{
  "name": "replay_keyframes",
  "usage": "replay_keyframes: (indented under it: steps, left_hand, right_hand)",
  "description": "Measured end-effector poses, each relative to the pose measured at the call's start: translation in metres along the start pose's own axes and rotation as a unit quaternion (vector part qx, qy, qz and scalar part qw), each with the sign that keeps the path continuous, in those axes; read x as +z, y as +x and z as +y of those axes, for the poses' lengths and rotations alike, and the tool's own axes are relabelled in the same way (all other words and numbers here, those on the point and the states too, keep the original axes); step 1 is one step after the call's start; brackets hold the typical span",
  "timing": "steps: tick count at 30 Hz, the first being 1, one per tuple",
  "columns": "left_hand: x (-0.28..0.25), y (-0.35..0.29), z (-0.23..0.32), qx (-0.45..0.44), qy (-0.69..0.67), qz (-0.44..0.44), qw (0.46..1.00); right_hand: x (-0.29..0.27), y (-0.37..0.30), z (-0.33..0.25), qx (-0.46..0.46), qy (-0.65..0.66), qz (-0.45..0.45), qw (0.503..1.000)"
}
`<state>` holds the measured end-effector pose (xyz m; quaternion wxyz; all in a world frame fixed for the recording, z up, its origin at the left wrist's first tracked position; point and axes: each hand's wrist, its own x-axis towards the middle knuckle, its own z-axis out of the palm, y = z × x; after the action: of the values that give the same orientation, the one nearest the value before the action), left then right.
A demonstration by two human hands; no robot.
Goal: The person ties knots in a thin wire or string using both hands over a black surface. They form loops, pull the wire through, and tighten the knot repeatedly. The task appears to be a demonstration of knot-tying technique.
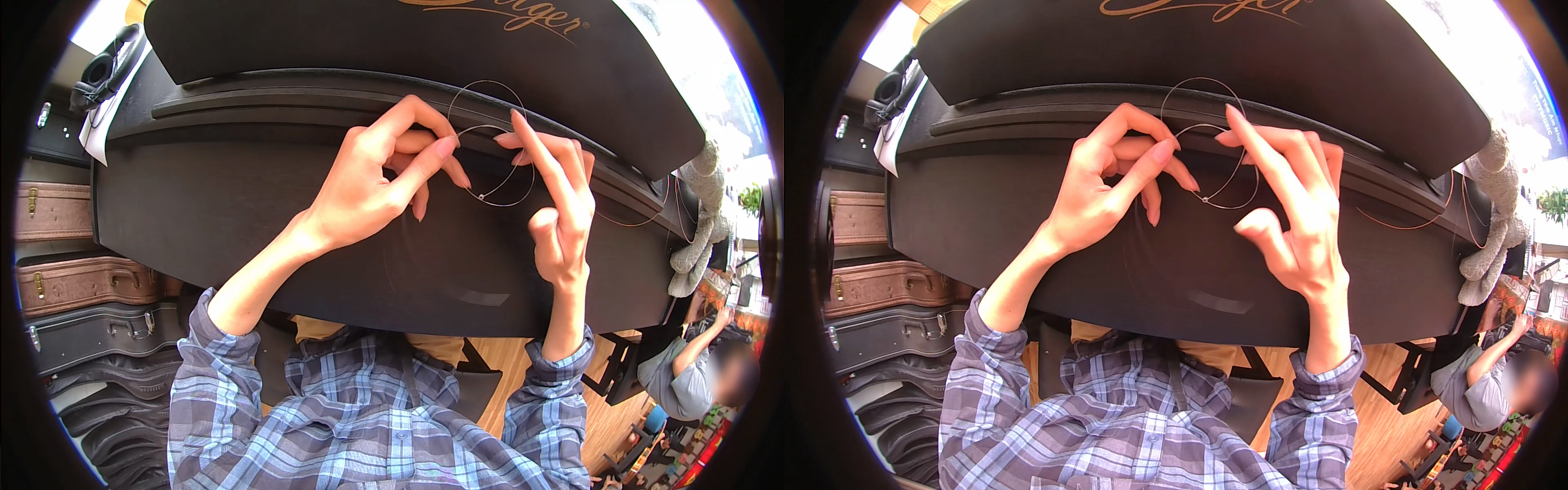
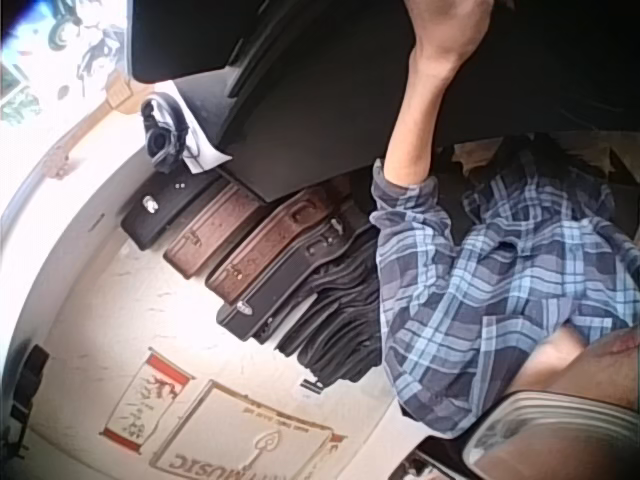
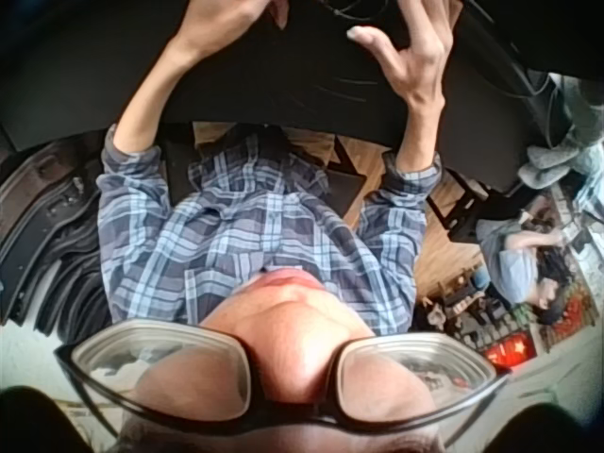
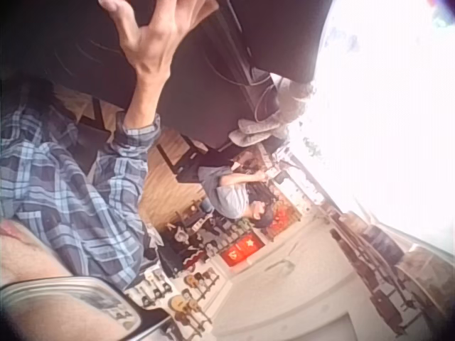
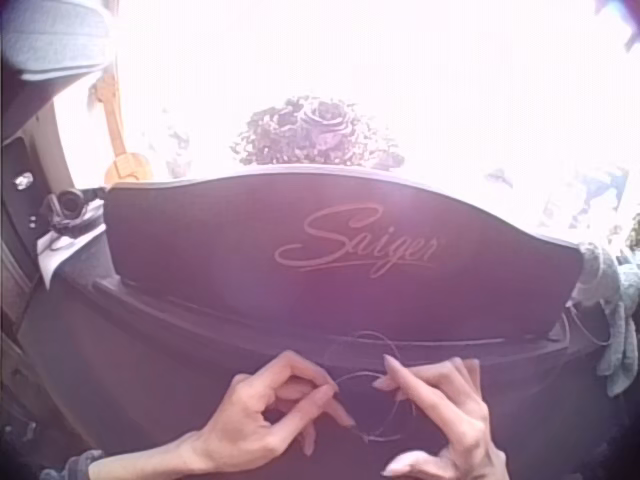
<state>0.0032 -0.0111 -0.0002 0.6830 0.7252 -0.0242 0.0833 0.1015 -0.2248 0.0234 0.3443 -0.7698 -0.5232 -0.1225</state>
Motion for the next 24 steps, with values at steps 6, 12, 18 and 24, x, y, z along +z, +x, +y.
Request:
replay_keyframes:
  steps: [6, 12, 18, 24]
  left_hand:
    - [0.000, 0.000, 0.000, 0.018, 0.000, 0.037, 0.999]
    - [0.000, 0.000, 0.001, 0.016, 0.003, 0.026, 1.000]
    - [0.000, -0.001, 0.002, 0.023, -0.010, 0.036, 0.999]
    - [-0.003, -0.001, 0.001, 0.034, -0.060, 0.074, 0.995]
  right_hand:
    - [0.008, -0.001, -0.005, 0.016, -0.029, 0.016, 0.999]
    - [0.010, -0.003, 0.001, 0.010, 0.012, 0.067, 0.998]
    - [0.012, -0.006, 0.004, 0.048, 0.083, 0.167, 0.981]
    - [0.011, -0.010, 0.009, 0.047, 0.045, 0.267, 0.962]
